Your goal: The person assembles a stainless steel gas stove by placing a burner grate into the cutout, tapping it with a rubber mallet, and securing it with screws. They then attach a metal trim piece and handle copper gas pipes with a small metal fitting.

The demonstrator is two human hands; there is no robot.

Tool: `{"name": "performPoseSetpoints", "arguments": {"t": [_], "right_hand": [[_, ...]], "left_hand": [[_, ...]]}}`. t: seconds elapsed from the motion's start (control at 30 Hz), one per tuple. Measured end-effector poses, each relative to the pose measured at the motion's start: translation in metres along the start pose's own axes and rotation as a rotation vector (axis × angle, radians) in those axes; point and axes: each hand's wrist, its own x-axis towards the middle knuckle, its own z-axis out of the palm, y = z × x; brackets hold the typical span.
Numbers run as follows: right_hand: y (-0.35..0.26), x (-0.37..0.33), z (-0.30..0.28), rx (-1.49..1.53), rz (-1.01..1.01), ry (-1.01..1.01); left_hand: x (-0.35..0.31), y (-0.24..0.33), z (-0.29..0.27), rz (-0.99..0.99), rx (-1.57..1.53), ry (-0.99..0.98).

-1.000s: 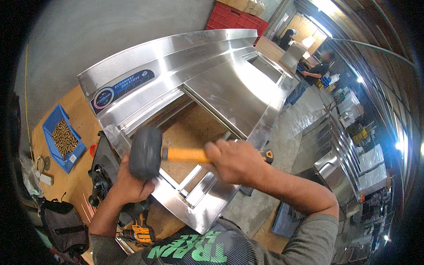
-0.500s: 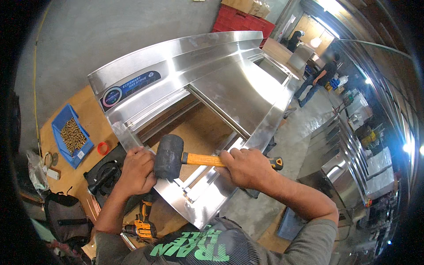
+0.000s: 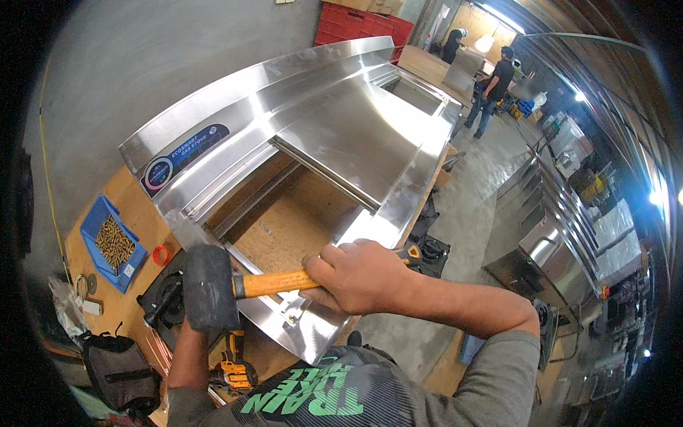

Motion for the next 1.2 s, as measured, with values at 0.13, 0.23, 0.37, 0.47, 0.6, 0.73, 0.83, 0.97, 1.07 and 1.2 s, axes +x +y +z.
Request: {"name": "performPoseSetpoints", "arguments": {"t": [0.13, 0.23, 0.37, 0.47, 0.6, 0.73, 0.83, 0.97, 1.07, 1.2], "right_hand": [[0.034, 0.017, -0.001, 0.095, 0.473, -0.222], [0.054, 0.023, 0.008, 0.058, 0.702, -0.136], [0.050, 0.014, 0.024, -0.020, 0.360, 0.011], [0.038, 0.001, 0.034, -0.038, 0.257, -0.031], [0.049, -0.010, 0.037, -0.006, 0.272, 0.000], [0.087, -0.011, 0.030, 0.087, 0.641, 0.163], [0.105, -0.032, 0.027, 0.153, 0.693, 0.318], [0.102, -0.097, 0.060, 0.245, 0.672, 0.565], [0.104, -0.148, 0.116, 0.292, 0.749, 0.684], [0.089, -0.199, 0.219, 0.770, 1.208, 0.807]], "left_hand": [[-0.002, 0.001, -0.006, 0.332, 0.160, 0.081], [0.000, 0.012, -0.011, 0.330, 0.079, 0.064], [0.005, 0.020, -0.007, 0.315, 0.086, 0.104], [0.007, 0.018, -0.003, 0.339, 0.096, 0.143], [0.003, 0.014, -0.003, 0.322, 0.105, 0.141], [0.003, 0.014, -0.006, 0.319, 0.114, 0.106], [0.004, 0.015, -0.008, 0.310, 0.109, 0.103], [-0.005, 0.010, -0.004, 0.289, 0.123, 0.133], [-0.034, 0.000, 0.000, 0.163, 0.183, 0.370], [-0.080, -0.029, -0.001, -0.222, 0.207, 0.531]]}}
